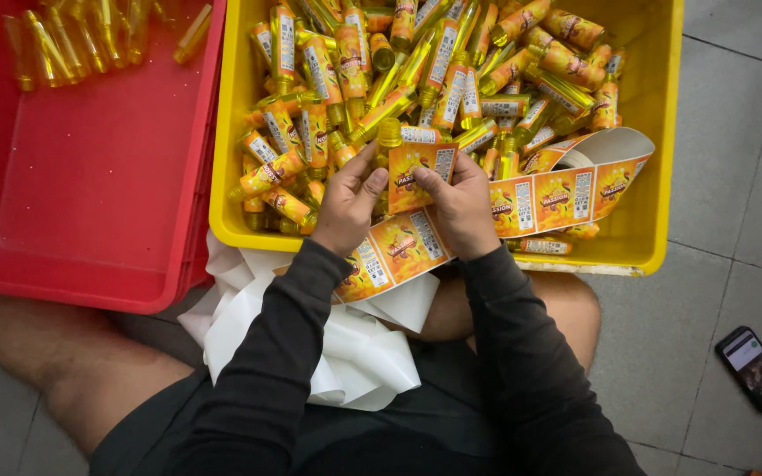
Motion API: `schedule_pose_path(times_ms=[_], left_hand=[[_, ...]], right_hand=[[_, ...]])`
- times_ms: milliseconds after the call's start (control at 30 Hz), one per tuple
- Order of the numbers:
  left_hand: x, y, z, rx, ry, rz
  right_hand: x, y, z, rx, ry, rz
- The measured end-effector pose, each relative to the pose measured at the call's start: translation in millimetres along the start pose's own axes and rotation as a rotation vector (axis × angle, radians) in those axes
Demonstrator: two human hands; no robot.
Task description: The person sits on the floor and applies labels from a continuous roll onto small yellow bottles. They pick up a bottle from a yellow crate, wrap the label around it, and place the labeled bottle into a red tray. The process is repeated for multiple bottles.
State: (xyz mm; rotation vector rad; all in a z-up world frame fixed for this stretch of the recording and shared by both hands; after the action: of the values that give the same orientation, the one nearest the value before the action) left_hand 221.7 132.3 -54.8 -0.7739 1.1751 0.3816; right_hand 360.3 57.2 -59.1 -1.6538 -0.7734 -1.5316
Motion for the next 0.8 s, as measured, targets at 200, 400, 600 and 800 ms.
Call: schedule_pose_path(times_ms=[200,400,600,800], left_hand=[[-10,-8,-1,0.017,-0.002,0.000],[6,-4,1,0.014,-0.015,-0.067],[15,3,-1,-0.015,-0.014,-0.175],[41,6,-10,0.058,0.084,-0.351]], right_hand=[[10,-5,0,0.007,0.027,-0.002],[9,-2,-1,-0.012,0.007,0.019],[1,-3,-1,-0.016,-0.030,0.070],[-4,2,-2,-0.007,-0.049,0.092]])
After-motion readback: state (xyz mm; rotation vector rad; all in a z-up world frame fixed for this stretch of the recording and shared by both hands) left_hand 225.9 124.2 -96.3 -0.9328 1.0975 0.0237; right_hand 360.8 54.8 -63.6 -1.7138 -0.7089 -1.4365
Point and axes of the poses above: each hand's wrist, its own z-axis towards the middle knuckle, its own y-axis out of the back of the hand, x = y × z, the point moved 10 cm from there along z, towards the middle knuckle, and after that the axes turned 10 degrees about -z, right-handed, at the moved point
